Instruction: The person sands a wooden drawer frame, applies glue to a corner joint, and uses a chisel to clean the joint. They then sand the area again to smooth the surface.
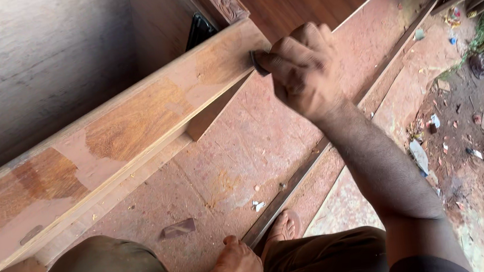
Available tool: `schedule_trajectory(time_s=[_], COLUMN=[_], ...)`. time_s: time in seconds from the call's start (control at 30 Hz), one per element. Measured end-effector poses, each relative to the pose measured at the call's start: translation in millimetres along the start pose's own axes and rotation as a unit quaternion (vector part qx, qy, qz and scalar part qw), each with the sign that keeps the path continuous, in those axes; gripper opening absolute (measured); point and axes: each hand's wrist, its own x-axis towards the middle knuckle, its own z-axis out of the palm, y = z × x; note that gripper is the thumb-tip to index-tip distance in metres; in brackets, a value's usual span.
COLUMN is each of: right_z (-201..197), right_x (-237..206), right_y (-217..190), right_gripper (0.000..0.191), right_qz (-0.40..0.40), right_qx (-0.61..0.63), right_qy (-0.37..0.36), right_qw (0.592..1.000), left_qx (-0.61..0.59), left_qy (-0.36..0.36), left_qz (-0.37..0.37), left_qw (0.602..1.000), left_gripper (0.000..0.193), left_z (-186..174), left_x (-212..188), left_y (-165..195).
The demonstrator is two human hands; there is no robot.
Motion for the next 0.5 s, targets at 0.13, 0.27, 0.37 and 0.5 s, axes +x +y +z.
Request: schedule_trajectory(time_s=[0.13,0.27,0.37,0.5], right_z=[-11.5,-29.3,-32.4,-19.9], right_x=[1.6,2.7,2.4,5.5], right_y=[6.5,23.2,25.2,15.7], right_gripper=[0.014,0.019,0.023,0.016], right_qz=[0.006,0.019,0.059,-0.028], right_qx=[-0.061,-0.047,-0.06,0.01], right_qy=[-0.035,-0.001,0.035,0.054], right_qw=[0.998,0.999,0.996,0.998], left_qx=[0.01,0.019,0.026,0.014], left_qy=[-0.061,-0.12,-0.11,-0.072], left_qz=[0.023,0.051,0.05,0.017], left_qw=[0.998,0.991,0.992,0.997], left_gripper=[0.042,0.042,0.044,0.042], left_z=[-11.3,-17.3,-18.3,-17.2], left_x=[-6.9,-10.8,-9.6,-3.1], left_y=[-5.2,-10.0,-9.6,-4.0])
